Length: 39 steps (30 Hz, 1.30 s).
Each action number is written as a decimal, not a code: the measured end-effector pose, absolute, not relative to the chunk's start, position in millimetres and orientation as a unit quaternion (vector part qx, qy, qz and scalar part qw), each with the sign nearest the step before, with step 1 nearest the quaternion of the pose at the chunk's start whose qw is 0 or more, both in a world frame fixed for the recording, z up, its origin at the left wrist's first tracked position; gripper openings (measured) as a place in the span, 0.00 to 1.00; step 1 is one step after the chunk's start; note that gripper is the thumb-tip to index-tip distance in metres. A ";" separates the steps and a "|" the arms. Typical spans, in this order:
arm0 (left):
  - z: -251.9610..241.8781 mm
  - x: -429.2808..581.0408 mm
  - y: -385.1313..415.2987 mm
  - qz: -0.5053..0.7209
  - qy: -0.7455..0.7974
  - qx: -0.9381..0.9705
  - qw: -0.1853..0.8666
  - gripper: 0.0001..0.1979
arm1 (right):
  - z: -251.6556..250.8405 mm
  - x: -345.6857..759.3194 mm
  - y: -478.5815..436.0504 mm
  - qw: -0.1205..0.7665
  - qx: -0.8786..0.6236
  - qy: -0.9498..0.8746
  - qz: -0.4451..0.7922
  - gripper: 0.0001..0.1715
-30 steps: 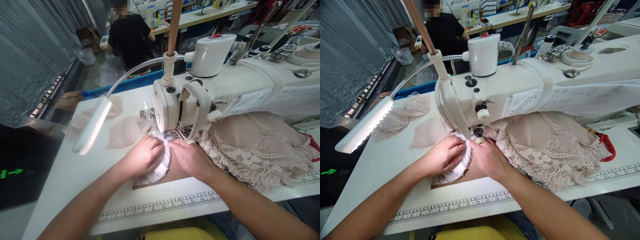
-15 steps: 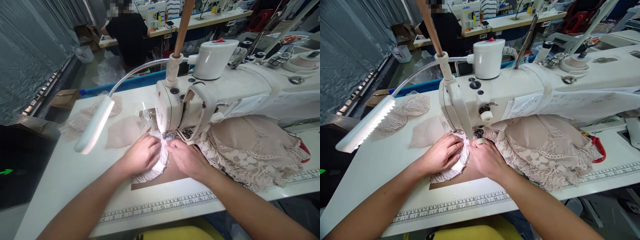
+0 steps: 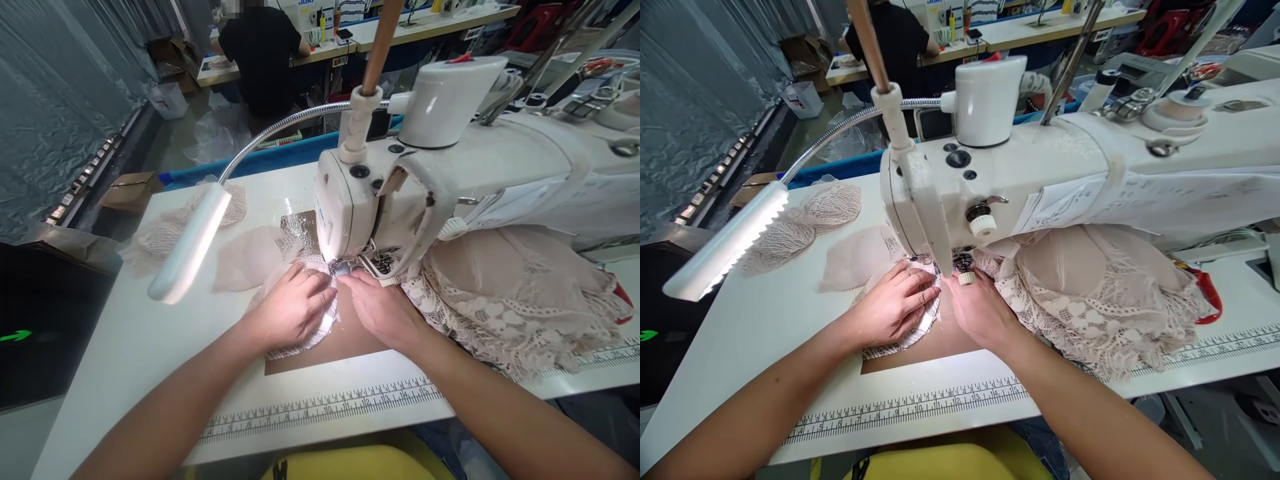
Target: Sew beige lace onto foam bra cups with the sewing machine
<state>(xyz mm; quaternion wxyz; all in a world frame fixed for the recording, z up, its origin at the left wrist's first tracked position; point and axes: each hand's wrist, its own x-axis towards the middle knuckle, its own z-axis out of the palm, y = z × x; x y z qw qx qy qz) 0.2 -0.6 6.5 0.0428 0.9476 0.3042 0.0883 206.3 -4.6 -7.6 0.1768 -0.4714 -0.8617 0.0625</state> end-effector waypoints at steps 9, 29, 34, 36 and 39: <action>-0.3 -1.3 -3.1 0.115 0.311 0.941 0.063 0.20 | -2.0 205.7 -6.7 0.138 -0.459 -0.870 0.117 0.21; -9.6 3.7 4.2 0.102 0.354 0.930 0.021 0.19 | -13.6 201.3 -6.0 0.163 -0.471 -0.867 0.024 0.17; -8.3 3.0 5.5 0.117 0.342 0.932 0.021 0.18 | -13.0 202.6 -6.4 0.168 -0.469 -0.867 0.032 0.17; -8.2 2.5 6.9 0.122 0.338 0.933 0.023 0.18 | -12.1 203.6 -6.1 0.167 -0.467 -0.867 0.043 0.17; -8.0 1.3 9.4 0.127 0.338 0.932 0.025 0.18 | -10.4 204.9 -5.4 0.164 -0.464 -0.868 0.068 0.18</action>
